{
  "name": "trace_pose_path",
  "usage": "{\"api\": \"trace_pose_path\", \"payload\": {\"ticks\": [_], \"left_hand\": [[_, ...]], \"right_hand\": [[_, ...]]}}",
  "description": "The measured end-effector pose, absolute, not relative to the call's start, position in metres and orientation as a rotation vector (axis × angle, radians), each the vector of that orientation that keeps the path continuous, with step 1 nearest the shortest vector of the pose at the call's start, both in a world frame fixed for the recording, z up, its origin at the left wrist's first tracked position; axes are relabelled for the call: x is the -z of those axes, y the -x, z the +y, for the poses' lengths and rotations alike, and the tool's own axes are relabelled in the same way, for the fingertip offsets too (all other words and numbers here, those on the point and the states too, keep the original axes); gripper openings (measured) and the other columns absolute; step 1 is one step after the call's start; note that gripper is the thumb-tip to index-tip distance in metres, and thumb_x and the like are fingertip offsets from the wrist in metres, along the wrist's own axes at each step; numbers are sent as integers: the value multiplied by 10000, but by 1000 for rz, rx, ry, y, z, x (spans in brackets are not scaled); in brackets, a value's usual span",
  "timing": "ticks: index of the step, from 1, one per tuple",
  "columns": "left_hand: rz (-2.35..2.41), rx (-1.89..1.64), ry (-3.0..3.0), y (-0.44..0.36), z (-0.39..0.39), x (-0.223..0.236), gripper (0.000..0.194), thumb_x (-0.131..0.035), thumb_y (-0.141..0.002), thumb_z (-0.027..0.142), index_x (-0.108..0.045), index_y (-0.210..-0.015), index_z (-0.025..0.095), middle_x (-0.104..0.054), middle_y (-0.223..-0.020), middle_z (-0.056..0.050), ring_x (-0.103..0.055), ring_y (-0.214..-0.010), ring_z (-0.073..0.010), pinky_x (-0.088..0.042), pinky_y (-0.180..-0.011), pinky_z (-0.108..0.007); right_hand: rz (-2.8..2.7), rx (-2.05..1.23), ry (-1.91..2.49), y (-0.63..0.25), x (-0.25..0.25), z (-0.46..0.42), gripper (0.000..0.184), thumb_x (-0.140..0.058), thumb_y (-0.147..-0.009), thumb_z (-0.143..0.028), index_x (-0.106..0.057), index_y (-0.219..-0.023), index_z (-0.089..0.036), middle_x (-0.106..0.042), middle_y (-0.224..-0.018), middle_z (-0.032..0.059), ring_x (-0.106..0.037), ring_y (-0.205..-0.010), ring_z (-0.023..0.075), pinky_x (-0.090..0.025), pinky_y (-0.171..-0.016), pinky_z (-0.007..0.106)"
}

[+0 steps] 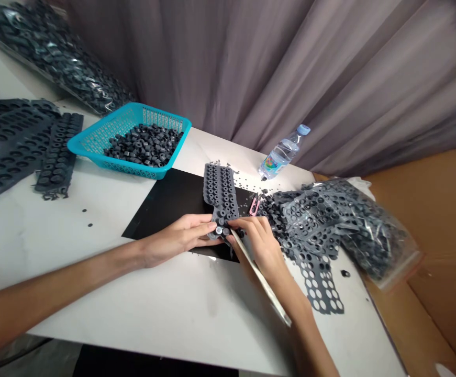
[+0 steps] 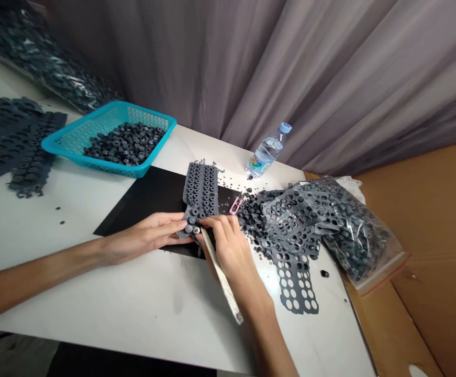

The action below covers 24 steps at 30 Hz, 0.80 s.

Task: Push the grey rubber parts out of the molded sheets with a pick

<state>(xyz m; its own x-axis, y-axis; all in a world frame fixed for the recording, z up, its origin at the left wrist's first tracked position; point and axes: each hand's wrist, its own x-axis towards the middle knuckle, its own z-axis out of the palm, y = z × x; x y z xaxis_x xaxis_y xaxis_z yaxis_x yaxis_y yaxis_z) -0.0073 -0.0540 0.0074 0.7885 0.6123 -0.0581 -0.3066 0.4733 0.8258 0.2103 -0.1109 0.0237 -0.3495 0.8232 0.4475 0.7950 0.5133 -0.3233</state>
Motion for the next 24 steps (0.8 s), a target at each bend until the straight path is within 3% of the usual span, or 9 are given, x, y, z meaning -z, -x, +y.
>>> {"api": "trace_pose_path", "payload": {"ticks": [8, 15, 24], "left_hand": [[401, -573, -950, 7, -54, -6, 339, -566, -1055, 309, -680, -1352, 192, -602, -1496, -109, -576, -1374, -288, -384, -1226, -474], [419, -572, -987, 8, -51, -8, 336, -563, -1054, 323, -692, -1333, 187, -639, -1453, -108, -558, -1385, -289, -405, -1205, -474], [419, -579, -980, 9, -50, -5, 346, -603, -1031, 337, -690, -1326, 177, -645, -1443, -121, -584, -1363, -295, -420, -1195, -481]], "right_hand": [[-2171, -147, 1283, -212, -36, -115, 309, -638, -1012, -200, -586, -1314, -238, -704, -1173, 76, -578, -1090, 251, -540, -965, 425], [-1990, -248, 1255, -216, -35, -115, 70, -661, -990, -220, -683, -1048, -252, -718, -976, 38, -645, -896, 206, -563, -798, 343], [-2049, -389, 1222, -218, -42, -116, 82, -635, -1007, -246, -707, -1035, -270, -750, -1139, 59, -687, -1072, 237, -572, -963, 425]]}}
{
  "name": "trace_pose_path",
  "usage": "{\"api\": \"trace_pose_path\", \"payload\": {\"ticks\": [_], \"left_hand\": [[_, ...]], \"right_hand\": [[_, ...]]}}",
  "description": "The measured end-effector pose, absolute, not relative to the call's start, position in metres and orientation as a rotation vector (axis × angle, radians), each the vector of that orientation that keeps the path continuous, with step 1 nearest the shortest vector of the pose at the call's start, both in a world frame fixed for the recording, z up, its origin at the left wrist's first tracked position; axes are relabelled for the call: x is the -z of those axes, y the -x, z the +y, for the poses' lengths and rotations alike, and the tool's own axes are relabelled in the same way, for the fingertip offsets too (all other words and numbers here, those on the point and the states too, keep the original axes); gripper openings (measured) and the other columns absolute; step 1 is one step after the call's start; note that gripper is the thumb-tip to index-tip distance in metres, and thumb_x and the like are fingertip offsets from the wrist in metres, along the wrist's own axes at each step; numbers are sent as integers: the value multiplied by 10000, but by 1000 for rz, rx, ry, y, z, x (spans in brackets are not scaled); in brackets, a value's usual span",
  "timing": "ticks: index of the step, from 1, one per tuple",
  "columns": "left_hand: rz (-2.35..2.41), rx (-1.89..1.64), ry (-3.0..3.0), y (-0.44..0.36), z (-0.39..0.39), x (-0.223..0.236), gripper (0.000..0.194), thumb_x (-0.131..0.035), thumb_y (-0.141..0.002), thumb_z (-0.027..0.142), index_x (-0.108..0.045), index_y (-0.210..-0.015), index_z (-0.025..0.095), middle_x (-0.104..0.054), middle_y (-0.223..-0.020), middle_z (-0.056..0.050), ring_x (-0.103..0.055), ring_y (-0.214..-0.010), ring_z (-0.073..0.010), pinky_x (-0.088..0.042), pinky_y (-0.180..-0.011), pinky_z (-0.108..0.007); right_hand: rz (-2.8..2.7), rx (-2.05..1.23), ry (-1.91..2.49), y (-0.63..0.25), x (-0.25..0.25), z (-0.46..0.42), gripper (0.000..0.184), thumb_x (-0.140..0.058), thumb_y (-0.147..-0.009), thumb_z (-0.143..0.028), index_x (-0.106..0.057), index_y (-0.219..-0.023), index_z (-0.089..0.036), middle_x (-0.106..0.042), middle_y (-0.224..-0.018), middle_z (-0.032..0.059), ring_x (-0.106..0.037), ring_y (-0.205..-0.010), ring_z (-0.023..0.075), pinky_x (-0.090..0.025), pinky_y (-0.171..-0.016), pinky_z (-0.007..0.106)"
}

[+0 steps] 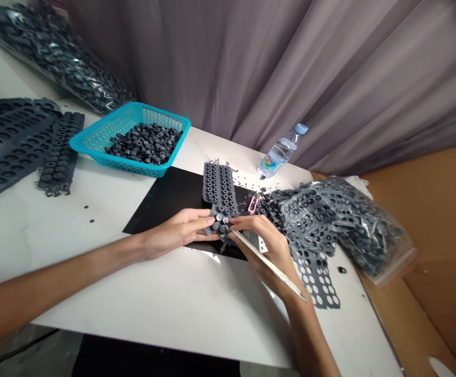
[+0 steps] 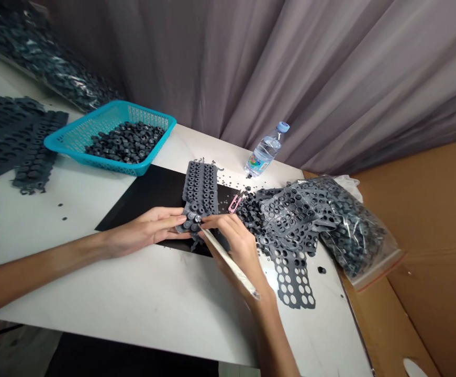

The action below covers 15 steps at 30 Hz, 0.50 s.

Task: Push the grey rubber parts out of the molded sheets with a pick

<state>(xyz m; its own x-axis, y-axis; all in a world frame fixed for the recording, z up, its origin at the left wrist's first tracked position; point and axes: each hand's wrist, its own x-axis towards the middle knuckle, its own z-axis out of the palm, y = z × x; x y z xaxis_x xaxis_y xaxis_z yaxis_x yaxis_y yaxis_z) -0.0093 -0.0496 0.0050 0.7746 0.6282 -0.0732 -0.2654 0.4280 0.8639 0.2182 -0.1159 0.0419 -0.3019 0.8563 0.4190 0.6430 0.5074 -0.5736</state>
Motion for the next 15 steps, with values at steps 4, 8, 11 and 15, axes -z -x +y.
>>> {"api": "trace_pose_path", "payload": {"ticks": [4, 8, 11, 15], "left_hand": [[419, -576, -994, 9, -50, -5, 353, -600, -1034, 340, -685, -1337, 180, -639, -1453, -120, -592, -1355, -291, -412, -1201, -480], [431, -574, -1038, 9, -50, -7, 368, -577, -1044, 351, -669, -1360, 186, -648, -1440, -116, -596, -1349, -287, -416, -1197, -484], [452, -583, -1098, 9, -51, -9, 377, -566, -1049, 350, -656, -1374, 181, -662, -1420, -113, -598, -1343, -280, -421, -1193, -479], [479, -594, -1146, 8, -51, -9, 384, -578, -1041, 354, -649, -1378, 185, -649, -1438, -104, -614, -1321, -273, -434, -1185, -469]], "right_hand": [[-2021, -408, 1249, -214, -43, -118, 92, -625, -1012, -231, -705, -1042, -265, -747, -1149, 58, -695, -1077, 225, -568, -960, 399], [-2001, -385, 1277, -209, -43, -120, 105, -596, -1026, -218, -693, -1011, -257, -738, -1136, 60, -679, -1067, 222, -558, -945, 391], [-2038, -318, 1270, -210, -37, -118, 83, -605, -1022, -225, -682, -1035, -253, -734, -1109, 59, -655, -1052, 225, -557, -918, 388], [-2091, -200, 1280, -215, -26, -111, 149, -616, -1020, -270, -661, -1160, -254, -738, -1081, 60, -641, -1022, 233, -575, -877, 383]]}}
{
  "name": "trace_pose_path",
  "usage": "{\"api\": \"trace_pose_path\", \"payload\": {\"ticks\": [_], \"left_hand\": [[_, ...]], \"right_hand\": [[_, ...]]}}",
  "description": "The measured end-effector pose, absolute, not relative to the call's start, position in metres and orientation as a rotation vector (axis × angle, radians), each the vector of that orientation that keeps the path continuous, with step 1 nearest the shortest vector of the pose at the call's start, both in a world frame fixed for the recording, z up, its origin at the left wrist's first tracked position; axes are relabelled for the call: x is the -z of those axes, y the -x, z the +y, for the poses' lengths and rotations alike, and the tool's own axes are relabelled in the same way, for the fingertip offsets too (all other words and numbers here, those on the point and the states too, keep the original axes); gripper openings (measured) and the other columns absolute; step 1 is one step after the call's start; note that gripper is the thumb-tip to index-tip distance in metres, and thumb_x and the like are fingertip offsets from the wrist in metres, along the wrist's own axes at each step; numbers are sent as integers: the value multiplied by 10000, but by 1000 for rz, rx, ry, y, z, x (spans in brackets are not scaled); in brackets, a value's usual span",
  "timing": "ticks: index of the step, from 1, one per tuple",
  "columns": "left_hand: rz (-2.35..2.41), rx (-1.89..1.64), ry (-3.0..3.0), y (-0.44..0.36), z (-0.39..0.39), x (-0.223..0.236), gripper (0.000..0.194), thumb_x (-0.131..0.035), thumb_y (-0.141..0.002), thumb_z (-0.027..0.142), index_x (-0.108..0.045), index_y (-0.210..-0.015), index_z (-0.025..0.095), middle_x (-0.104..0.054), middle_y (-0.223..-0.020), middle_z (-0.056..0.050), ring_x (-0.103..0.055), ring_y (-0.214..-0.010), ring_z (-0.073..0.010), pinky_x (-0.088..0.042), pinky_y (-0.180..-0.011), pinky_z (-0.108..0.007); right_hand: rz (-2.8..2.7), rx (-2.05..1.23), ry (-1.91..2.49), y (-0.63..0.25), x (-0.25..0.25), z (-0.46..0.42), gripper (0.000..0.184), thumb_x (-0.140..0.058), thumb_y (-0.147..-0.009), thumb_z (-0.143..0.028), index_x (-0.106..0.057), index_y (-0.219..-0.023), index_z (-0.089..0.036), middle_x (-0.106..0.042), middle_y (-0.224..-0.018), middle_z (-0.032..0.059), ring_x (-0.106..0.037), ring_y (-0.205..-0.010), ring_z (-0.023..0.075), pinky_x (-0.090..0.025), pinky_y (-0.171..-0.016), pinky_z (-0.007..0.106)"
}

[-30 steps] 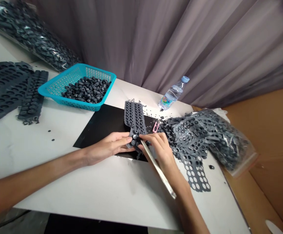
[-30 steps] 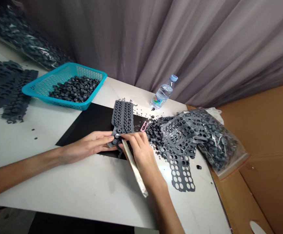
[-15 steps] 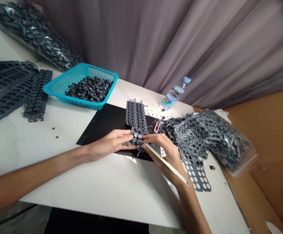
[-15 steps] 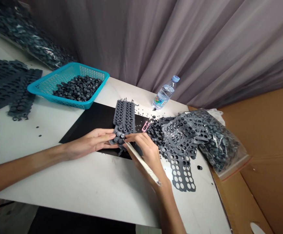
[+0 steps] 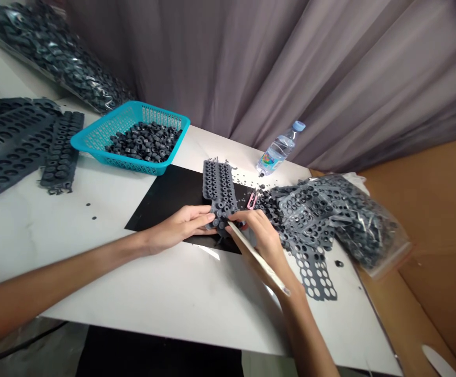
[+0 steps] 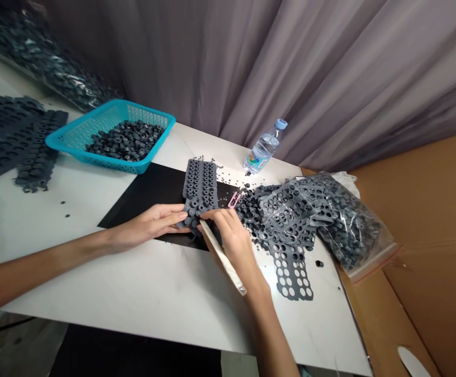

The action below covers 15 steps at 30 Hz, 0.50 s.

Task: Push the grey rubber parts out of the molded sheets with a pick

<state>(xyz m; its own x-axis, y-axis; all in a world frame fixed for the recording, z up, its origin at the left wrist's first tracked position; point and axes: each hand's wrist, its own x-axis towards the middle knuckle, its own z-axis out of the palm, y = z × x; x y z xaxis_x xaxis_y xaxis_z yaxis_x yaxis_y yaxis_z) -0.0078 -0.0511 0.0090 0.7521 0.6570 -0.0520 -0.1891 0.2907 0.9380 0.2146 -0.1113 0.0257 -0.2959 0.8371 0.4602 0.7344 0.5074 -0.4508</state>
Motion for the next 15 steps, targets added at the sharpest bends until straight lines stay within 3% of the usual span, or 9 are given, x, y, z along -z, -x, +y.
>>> {"api": "trace_pose_path", "payload": {"ticks": [4, 15], "left_hand": [[475, -611, -1130, 8, -50, -6, 374, -597, -1029, 366, -665, -1351, 188, -654, -1432, -100, -632, -1298, -268, -440, -1181, -467], [468, -585, -1100, 8, -51, -7, 378, -605, -1026, 379, -668, -1344, 184, -684, -1388, -104, -663, -1253, -262, -436, -1178, -466]], "right_hand": [[-2176, -113, 1296, -215, -20, -109, 238, -593, -1031, -273, -651, -1261, -267, -727, -1156, 66, -623, -1072, 240, -589, -854, 374], [-2242, -52, 1347, -211, -24, -114, 269, -566, -1049, -251, -615, -1313, -249, -713, -1188, 77, -610, -1117, 245, -582, -910, 397]]}}
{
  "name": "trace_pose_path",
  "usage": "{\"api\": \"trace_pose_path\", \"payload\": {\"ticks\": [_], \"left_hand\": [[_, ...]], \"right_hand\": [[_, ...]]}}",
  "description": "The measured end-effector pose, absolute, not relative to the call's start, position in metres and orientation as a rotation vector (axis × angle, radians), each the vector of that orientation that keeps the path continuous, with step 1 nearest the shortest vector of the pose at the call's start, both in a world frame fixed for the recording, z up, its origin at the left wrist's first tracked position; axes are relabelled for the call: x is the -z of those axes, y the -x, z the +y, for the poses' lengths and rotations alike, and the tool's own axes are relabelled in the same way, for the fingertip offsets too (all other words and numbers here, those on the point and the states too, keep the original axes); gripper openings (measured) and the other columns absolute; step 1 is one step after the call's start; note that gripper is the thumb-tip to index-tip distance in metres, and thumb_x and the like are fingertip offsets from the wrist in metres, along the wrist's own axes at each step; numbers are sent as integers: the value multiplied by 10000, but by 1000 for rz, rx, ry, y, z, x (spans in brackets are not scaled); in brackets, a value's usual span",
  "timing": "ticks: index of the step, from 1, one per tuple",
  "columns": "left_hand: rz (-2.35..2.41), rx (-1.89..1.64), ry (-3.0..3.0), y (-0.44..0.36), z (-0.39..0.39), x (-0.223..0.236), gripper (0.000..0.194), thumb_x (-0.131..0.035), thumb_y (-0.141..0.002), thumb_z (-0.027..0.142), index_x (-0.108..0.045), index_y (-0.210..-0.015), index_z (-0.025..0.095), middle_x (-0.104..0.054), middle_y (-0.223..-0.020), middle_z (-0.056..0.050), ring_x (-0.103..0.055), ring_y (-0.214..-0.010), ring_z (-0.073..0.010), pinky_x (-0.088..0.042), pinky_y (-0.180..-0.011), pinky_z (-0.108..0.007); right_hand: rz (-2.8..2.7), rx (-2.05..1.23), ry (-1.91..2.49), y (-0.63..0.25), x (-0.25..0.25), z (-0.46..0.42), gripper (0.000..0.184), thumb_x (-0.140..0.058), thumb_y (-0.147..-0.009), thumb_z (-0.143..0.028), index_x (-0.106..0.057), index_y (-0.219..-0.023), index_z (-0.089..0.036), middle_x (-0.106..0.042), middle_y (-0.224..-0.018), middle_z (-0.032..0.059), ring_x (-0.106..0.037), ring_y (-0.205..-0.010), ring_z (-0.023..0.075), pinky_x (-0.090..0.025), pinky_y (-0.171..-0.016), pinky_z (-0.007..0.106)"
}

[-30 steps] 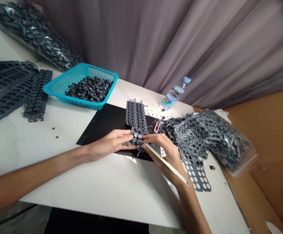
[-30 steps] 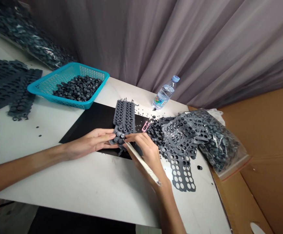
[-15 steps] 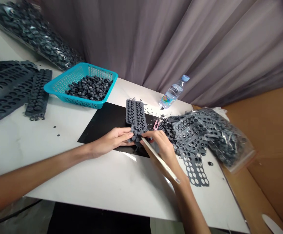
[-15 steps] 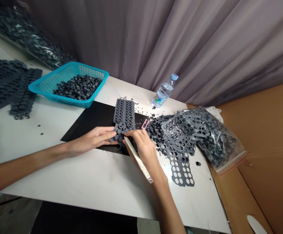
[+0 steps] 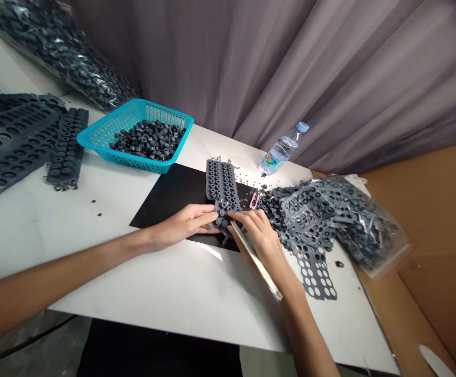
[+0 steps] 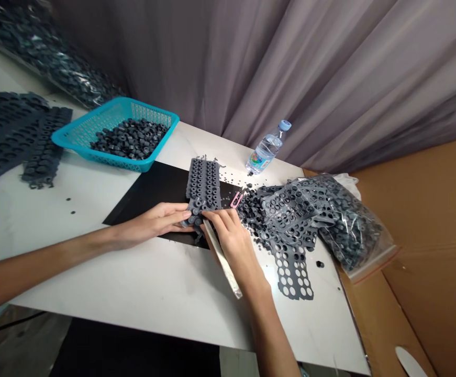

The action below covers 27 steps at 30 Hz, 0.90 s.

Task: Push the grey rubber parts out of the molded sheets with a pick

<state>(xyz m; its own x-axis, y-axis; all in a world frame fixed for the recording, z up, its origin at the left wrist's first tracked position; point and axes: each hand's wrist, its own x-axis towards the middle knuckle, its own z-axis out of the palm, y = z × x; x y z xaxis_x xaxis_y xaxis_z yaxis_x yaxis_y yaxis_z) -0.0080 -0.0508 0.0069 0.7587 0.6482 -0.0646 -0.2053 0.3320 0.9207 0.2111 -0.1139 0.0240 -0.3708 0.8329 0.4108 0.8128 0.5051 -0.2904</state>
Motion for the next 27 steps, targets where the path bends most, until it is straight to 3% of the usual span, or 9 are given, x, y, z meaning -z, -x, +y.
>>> {"api": "trace_pose_path", "payload": {"ticks": [9, 18, 27], "left_hand": [[457, -575, -1156, 7, -50, -2, 354, -605, -1020, 375, -690, -1305, 182, -682, -1377, -110, -647, -1271, -279, -451, -1162, -484], [514, -533, -1221, 9, -48, 0, 261, -646, -989, 382, -743, -1096, 165, -759, -1079, -51, -683, -1172, -263, -424, -1187, -494], [522, -532, -1126, 9, -46, -3, 251, -619, -1012, 372, -731, -1062, 154, -751, -1162, -81, -663, -1203, -251, -414, -1188, -470]], "right_hand": [[-2262, 103, 1388, -206, -9, -111, 205, -494, -1069, -252, -576, -1252, -208, -696, -1122, 106, -590, -1046, 263, -559, -746, 371], [-1597, 151, 1736, -217, -4, -103, 263, -436, -1073, -350, -596, -1168, -164, -660, -1102, 156, -587, -1023, 298, -490, -915, 491], [-1603, -19, 1666, -241, -14, -105, 280, -565, -1016, -391, -640, -1185, -180, -677, -995, 93, -616, -880, 248, -515, -837, 440]]}}
